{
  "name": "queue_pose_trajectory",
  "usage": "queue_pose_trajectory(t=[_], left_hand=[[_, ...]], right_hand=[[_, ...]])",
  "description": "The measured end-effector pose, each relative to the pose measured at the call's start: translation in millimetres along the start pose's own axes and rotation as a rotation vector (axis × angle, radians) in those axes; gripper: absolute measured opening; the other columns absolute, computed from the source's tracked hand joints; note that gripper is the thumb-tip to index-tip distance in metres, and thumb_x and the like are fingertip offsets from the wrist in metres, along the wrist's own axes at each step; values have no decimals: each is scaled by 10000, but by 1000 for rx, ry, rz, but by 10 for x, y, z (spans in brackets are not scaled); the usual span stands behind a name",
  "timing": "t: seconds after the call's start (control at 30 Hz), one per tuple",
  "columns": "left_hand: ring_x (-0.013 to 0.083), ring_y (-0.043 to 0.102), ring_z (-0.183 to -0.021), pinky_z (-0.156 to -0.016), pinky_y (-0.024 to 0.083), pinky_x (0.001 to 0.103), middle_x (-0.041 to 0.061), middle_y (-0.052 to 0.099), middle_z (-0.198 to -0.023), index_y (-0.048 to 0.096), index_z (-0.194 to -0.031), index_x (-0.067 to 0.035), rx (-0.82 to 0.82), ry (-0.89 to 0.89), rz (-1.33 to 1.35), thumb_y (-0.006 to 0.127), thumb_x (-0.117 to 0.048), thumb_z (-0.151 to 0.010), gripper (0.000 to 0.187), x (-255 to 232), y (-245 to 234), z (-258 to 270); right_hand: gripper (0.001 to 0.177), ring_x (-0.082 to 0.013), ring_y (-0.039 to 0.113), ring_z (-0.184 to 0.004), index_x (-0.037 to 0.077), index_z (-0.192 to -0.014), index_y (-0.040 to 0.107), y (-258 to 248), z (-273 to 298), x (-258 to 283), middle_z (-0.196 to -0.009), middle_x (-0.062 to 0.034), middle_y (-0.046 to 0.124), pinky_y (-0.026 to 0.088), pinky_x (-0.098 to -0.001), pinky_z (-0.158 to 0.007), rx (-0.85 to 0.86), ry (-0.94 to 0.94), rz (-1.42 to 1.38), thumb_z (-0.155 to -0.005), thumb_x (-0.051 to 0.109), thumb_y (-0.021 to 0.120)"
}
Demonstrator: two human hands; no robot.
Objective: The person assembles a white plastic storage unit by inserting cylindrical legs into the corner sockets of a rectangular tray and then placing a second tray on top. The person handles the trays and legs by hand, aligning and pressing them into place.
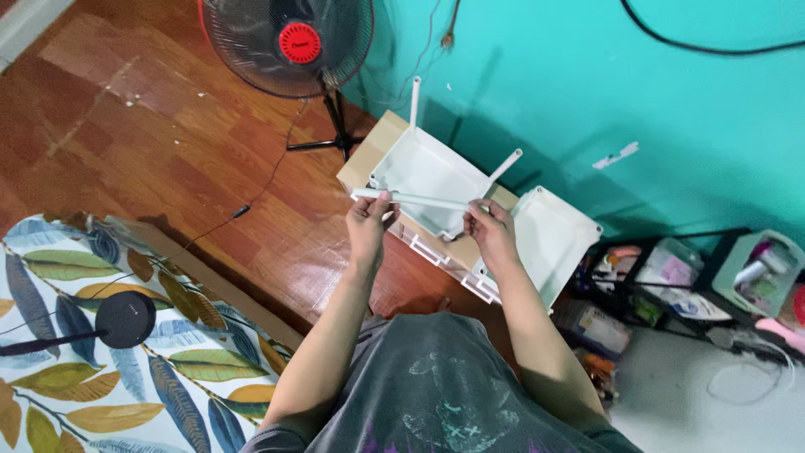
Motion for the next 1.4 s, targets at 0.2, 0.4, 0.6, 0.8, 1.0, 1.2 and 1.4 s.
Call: queue_pose_trajectory(t=[0.2,0.4,0.6,0.8,1.0,1.2,1.4], left_hand=[[130,636,-887,-804,544,293,105,700,-1111,610,-1147,-23,41,-112,45,574,-121,-960,214,65,-229,-105],[158,635,-961,-847,532,337,111,665,-1203,536,-1226,-47,128,-150,146,523,-58,-979,248,132,-339,-186],[190,637,-999,-889,539,376,107,647,-1212,516,-1225,-62,184,-188,243,516,-62,-981,244,106,-270,-158],[230,619,-1081,-947,544,407,154,621,-1251,503,-1241,-29,203,-180,237,522,-134,-1013,252,34,-129,-99],[239,602,-1154,-1008,521,416,165,593,-1309,466,-1253,-37,224,-171,255,528,-105,-984,284,7,-53,-44],[248,597,-1177,-1038,498,405,175,580,-1335,471,-1238,-16,331,-101,242,515,-51,-986,259,18,23,44],[243,595,-1190,-1058,490,367,187,589,-1325,501,-1231,14,378,-71,176,523,-30,-983,253,-26,60,92]], right_hand=[[247,-153,597,-756,21,-1115,573,230,96,-35,-872,-79,626,488,-291,-663,-25,-63,28,-896,89,664],[292,-144,601,-845,35,-1164,560,303,196,-36,-942,-59,596,494,-284,-689,-46,-77,12,-892,33,667],[289,-134,593,-858,42,-1171,553,305,236,-18,-976,-57,604,494,-282,-701,-72,-134,32,-901,7,651],[272,-149,604,-880,23,-1172,545,269,268,60,-1008,-74,599,505,-290,-710,-64,-190,68,-918,9,639],[320,-162,609,-892,29,-1224,532,234,274,87,-1080,-92,600,514,-296,-730,-77,-200,2,-919,14,627],[415,-171,618,-874,68,-1295,454,94,147,-27,-1120,-119,620,518,-296,-726,-179,-149,-22,-914,-17,591],[426,-183,621,-849,77,-1305,441,5,10,-243,-1123,-126,616,519,-310,-701,-209,-79,-68,-909,-25,561]])
Point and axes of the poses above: each hand's wrist, its own z-axis away from the middle knuckle, its own y-axis out of the palm, x = y × z, the point moved 2 cm from there along -z, towards the middle knuckle
